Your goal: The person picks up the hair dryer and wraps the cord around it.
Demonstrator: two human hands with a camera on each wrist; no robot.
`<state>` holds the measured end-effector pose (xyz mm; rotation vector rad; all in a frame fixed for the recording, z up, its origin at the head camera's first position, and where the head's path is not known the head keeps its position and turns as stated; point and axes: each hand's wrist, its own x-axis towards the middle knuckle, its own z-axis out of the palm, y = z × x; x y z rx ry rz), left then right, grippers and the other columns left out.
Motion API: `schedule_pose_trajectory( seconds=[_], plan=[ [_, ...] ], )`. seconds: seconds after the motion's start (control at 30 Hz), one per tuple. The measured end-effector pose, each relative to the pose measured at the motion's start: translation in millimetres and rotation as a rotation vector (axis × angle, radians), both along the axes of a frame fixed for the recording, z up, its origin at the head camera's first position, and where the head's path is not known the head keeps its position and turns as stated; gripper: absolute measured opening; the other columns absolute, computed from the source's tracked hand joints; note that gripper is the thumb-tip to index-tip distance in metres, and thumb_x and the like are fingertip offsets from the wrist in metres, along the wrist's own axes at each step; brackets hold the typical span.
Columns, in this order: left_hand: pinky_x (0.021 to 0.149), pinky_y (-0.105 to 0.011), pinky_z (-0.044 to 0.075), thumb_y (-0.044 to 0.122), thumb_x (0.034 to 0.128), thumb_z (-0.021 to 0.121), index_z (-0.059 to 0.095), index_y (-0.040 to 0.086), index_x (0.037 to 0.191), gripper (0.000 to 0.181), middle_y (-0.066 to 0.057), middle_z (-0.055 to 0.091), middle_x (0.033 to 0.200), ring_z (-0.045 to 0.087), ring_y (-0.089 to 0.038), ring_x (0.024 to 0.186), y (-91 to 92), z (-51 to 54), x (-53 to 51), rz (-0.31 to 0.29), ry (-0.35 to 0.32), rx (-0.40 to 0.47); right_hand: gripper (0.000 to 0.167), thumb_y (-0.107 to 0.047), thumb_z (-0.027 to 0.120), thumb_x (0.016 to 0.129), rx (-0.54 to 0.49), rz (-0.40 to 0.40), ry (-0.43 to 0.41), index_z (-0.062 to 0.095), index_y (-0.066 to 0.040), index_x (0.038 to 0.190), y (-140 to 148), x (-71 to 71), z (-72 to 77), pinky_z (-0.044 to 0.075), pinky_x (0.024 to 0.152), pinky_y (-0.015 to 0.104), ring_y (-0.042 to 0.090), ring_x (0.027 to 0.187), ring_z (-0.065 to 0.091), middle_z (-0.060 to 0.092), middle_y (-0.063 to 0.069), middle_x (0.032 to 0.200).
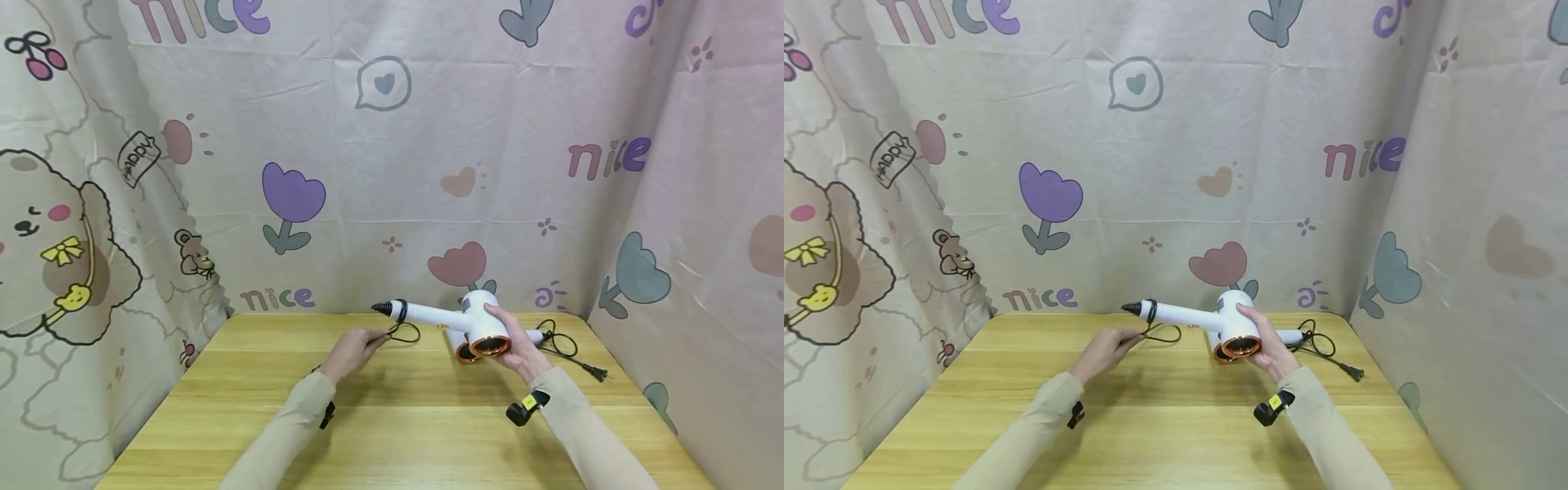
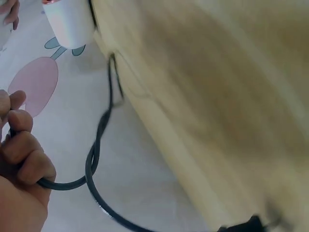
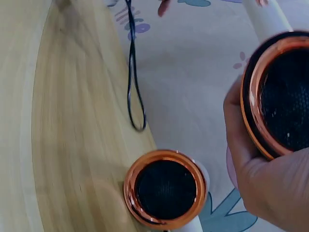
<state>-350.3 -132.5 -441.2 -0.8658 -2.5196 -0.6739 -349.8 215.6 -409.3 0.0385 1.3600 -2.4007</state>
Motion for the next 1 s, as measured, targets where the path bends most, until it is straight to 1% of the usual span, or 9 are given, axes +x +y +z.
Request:
schedule_pose_trajectory(
  seconds=[0.13, 0.2, 0.3, 0.37, 0.43, 0.5, 0.7, 0.83, 1.0],
  plan=[
    [0.054, -0.021, 0.045, 0.023, 0.0956, 0.063, 0.077, 0.011, 0.095, 0.018, -0.001, 0.071, 0.074, 0.05, -0.003, 0.054, -4.1, 11.2, -4.3, -0.005, 0.004, -0.039, 0.059, -0.042, 0.048, 0.1, 0.06, 0.063, 0.023, 0.023, -0.007, 0.14, 6, 1.0, -2.7, 0.057, 0.085, 0.034, 0.019, 0.093, 0.067, 0.064, 0.006, 0.106],
    [0.052, -0.021, 0.042, 0.02, 0.0937, 0.066, 0.075, 0.011, 0.088, 0.015, 0.001, 0.067, 0.068, 0.046, -0.003, 0.054, -9.0, 16.3, -6.5, -0.016, 0.012, -0.062, 0.062, -0.042, 0.047, 0.1, 0.091, 0.091, 0.044, 0.022, -0.006, 0.143, 10, 0.8, -3.3, 0.058, 0.084, 0.034, 0.018, 0.092, 0.067, 0.065, 0.006, 0.106],
    [0.057, -0.022, 0.048, 0.017, 0.0924, 0.067, 0.076, 0.011, 0.089, 0.011, 0.0, 0.07, 0.074, 0.056, -0.005, 0.06, -17.2, 21.6, -10.4, -0.05, 0.021, -0.08, 0.066, -0.042, 0.048, 0.1, 0.144, 0.117, 0.08, 0.019, -0.004, 0.145, 16, 0.0, -2.3, 0.058, 0.084, 0.034, 0.018, 0.092, 0.068, 0.065, 0.006, 0.106],
    [0.062, -0.024, 0.053, 0.015, 0.0933, 0.066, 0.076, 0.008, 0.097, 0.013, -0.003, 0.073, 0.082, 0.062, -0.01, 0.067, -22.8, 24.0, -14.2, -0.09, 0.018, -0.086, 0.065, -0.042, 0.048, 0.1, 0.194, 0.127, 0.106, 0.021, -0.003, 0.144, 20, -0.7, -0.6, 0.058, 0.082, 0.033, 0.017, 0.09, 0.068, 0.066, 0.004, 0.104],
    [0.067, -0.026, 0.056, 0.016, 0.0946, 0.064, 0.076, 0.007, 0.102, 0.017, -0.005, 0.075, 0.089, 0.068, -0.013, 0.074, -27.7, 26.1, -18.5, -0.118, -0.002, -0.081, 0.062, -0.042, 0.049, 0.099, 0.244, 0.13, 0.127, 0.025, -0.002, 0.141, 24, -1.4, 1.4, 0.058, 0.08, 0.033, 0.017, 0.088, 0.068, 0.067, 0.003, 0.101],
    [0.068, -0.026, 0.056, 0.017, 0.0956, 0.063, 0.076, 0.007, 0.103, 0.019, -0.005, 0.075, 0.091, 0.068, -0.014, 0.076, -32.0, 27.8, -22.8, -0.123, -0.058, -0.075, 0.059, -0.041, 0.05, 0.098, 0.298, 0.125, 0.149, 0.03, -0.002, 0.138, 28, -1.9, 3.7, 0.058, 0.078, 0.032, 0.016, 0.085, 0.068, 0.067, 0.002, 0.098],
    [0.067, -0.027, 0.054, 0.02, 0.095, 0.064, 0.078, 0.008, 0.099, 0.018, -0.004, 0.076, 0.089, 0.064, -0.007, 0.071, -36.8, 38.1, -31.4, -0.063, -0.237, -0.035, 0.063, -0.036, 0.053, 0.096, 0.512, 0.114, 0.228, 0.029, 0.0, 0.141, 35, -2.0, 10.7, 0.058, 0.073, 0.03, 0.016, 0.082, 0.067, 0.066, 0.002, 0.094],
    [0.063, -0.027, 0.054, 0.02, 0.0933, 0.067, 0.079, 0.009, 0.095, 0.016, -0.005, 0.075, 0.086, 0.062, -0.006, 0.067, -34.9, 44.0, -35.0, 0.004, -0.208, -0.043, 0.07, -0.033, 0.056, 0.094, 0.63, 0.144, 0.308, 0.024, 0.001, 0.147, 36, -1.7, 17.0, 0.059, 0.069, 0.033, 0.018, 0.08, 0.067, 0.065, 0.005, 0.095],
    [0.058, -0.026, 0.05, 0.024, 0.0923, 0.068, 0.079, 0.011, 0.096, 0.017, -0.004, 0.076, 0.086, 0.062, -0.007, 0.064, -28.7, 49.1, -34.0, 0.132, -0.098, -0.057, 0.069, -0.028, 0.061, 0.092, 0.731, 0.174, 0.438, 0.03, 0.003, 0.146, 31, -1.6, 22.8, 0.06, 0.067, 0.038, 0.021, 0.08, 0.066, 0.064, 0.01, 0.097]
  ],
)
